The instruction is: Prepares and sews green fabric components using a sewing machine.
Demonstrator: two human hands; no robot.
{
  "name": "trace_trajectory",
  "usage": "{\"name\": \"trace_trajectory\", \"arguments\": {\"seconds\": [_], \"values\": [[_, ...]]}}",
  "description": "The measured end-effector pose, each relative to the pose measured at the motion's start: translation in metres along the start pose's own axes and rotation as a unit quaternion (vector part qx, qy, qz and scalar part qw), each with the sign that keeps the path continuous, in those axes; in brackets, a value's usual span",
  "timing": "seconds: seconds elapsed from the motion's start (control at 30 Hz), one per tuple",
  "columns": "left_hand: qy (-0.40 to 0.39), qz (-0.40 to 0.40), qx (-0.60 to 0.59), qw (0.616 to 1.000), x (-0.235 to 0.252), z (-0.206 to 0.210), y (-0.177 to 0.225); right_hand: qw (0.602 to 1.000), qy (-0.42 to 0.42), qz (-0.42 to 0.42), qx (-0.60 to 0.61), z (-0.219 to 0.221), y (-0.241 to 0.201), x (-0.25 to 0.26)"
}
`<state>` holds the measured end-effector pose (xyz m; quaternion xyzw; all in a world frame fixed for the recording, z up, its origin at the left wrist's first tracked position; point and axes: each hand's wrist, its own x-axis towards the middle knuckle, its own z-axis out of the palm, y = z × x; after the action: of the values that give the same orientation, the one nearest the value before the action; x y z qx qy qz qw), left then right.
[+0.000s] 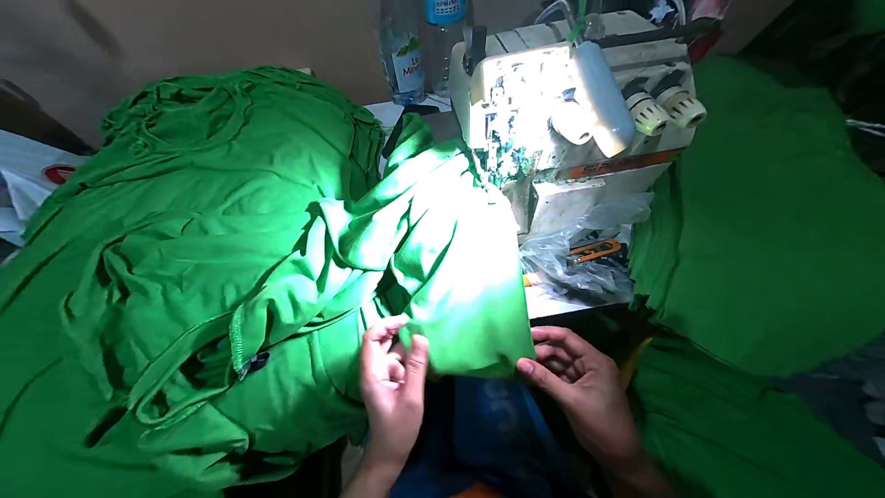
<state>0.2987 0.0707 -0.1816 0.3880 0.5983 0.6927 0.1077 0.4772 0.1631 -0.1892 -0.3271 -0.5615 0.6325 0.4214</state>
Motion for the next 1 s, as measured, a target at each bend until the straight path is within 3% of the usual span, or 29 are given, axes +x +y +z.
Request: {"name": "trace_trajectory", "arguments": {"seconds": [0.07, 0.23, 0.33, 0.63, 0.83, 1.0], "values": [[-0.026, 0.026, 0.022, 0.999, -0.003, 0.004, 0.001, 1.000, -0.010, 0.024, -0.007, -0.004, -0.003, -0.004], [0.055, 0.163, 0.180, 0.968, 0.004, 0.005, -0.003, 0.998, -0.039, 0.044, 0.016, -0.002, -0.008, -0.001], [0.061, 0.169, 0.184, 0.967, 0.020, 0.009, -0.001, 0.999, -0.015, 0.025, 0.024, 0.007, -0.007, 0.009], [0.039, 0.095, 0.155, 0.983, 0.078, 0.024, 0.003, 0.999, 0.021, -0.032, 0.017, 0.022, -0.025, 0.066], [0.023, -0.044, 0.173, 0.984, 0.127, 0.033, 0.006, 0.986, 0.099, -0.133, -0.024, 0.042, -0.032, 0.112], [0.025, -0.095, 0.148, 0.984, 0.164, 0.042, -0.007, 0.971, 0.154, -0.158, -0.088, 0.052, -0.027, 0.139]]}}
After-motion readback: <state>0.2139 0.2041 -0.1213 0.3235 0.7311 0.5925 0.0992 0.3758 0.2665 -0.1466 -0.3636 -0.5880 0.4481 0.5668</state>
